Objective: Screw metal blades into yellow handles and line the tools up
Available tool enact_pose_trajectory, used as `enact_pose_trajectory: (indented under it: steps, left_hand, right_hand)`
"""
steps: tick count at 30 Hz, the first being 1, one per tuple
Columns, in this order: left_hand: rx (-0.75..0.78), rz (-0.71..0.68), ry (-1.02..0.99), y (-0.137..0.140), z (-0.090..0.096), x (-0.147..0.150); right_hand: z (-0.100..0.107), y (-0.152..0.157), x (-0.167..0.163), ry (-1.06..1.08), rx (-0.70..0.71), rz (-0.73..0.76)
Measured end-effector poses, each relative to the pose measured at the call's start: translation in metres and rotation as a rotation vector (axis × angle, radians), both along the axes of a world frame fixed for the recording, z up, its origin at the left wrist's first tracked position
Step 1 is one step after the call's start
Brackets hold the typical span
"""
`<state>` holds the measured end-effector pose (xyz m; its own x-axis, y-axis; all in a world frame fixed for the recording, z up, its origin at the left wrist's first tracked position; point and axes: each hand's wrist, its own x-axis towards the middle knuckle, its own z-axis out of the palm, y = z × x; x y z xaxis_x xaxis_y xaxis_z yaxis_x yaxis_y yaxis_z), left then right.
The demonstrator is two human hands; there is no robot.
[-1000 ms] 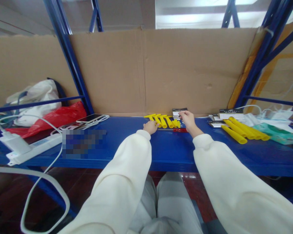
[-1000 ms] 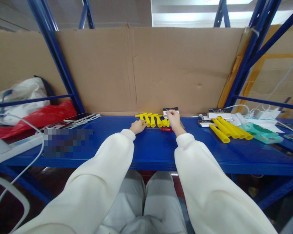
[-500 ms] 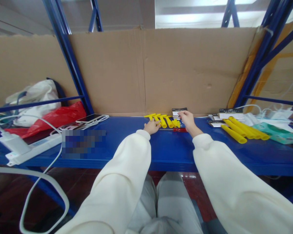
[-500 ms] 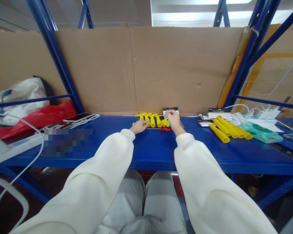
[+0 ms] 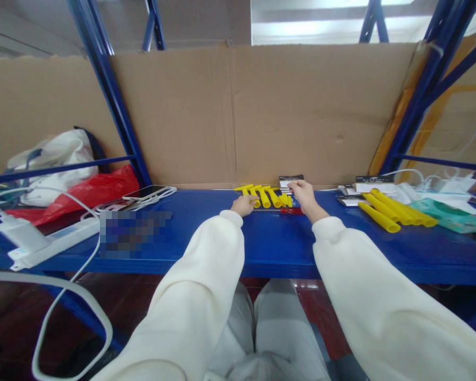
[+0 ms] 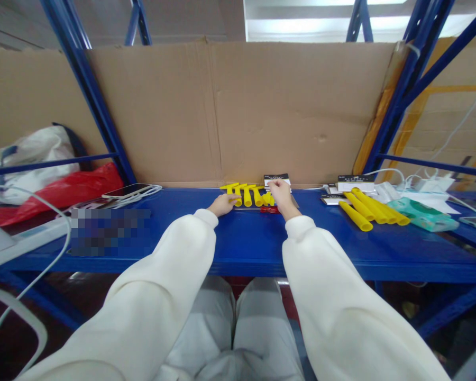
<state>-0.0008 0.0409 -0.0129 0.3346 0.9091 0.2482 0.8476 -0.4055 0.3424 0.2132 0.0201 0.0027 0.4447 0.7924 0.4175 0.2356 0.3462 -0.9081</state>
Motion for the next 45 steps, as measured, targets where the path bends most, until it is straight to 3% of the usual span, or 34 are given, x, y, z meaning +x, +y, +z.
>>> enact_pose_trajectory:
  steps: [16, 21, 27, 31, 33, 35, 37, 39, 41, 45]
  left_hand:
    - [-0.024, -0.085, 0.07, -0.004, -0.002, -0.001]
    - [-0.014, -0.035, 0.06, -0.01, 0.001, -0.001]
    - [0.085, -0.046, -0.1, -0.014, 0.003, -0.001]
    - [0.16, -0.107, -0.203, -0.017, 0.007, -0.001]
    - [0.142, -0.134, -0.232, -0.02, 0.009, 0.0]
    - [0.107, -0.147, -0.251, -0.023, 0.01, 0.001]
    - [0.082, -0.147, -0.255, -0.026, 0.011, 0.001]
    - [0.073, -0.138, -0.254, -0.027, 0.012, 0.001]
    - [0.069, -0.122, -0.26, -0.027, 0.012, 0.001]
    - [0.053, -0.113, -0.259, -0.027, 0.012, 0.0]
  right_hand:
    - [0.002, -0.003, -0.004, 0.014, -0.026, 0.017]
    - [0.005, -0.008, -0.006, 0.009, -0.055, 0.005]
    - [0.016, -0.018, -0.006, 0.044, -0.09, -0.006]
    - [0.026, -0.02, 0.018, 0.102, -0.101, -0.049]
    - [0.028, -0.023, 0.04, 0.017, -0.163, -0.148]
    - [0.028, -0.03, 0.065, -0.226, -0.258, -0.346]
    - [0.026, -0.04, 0.089, -0.466, -0.402, -0.54]
    - [0.023, -0.052, 0.108, -0.577, -0.588, -0.665]
    - [0.021, -0.064, 0.122, -0.603, -0.715, -0.711]
    - [0.018, -0.079, 0.138, -0.573, -0.819, -0.747]
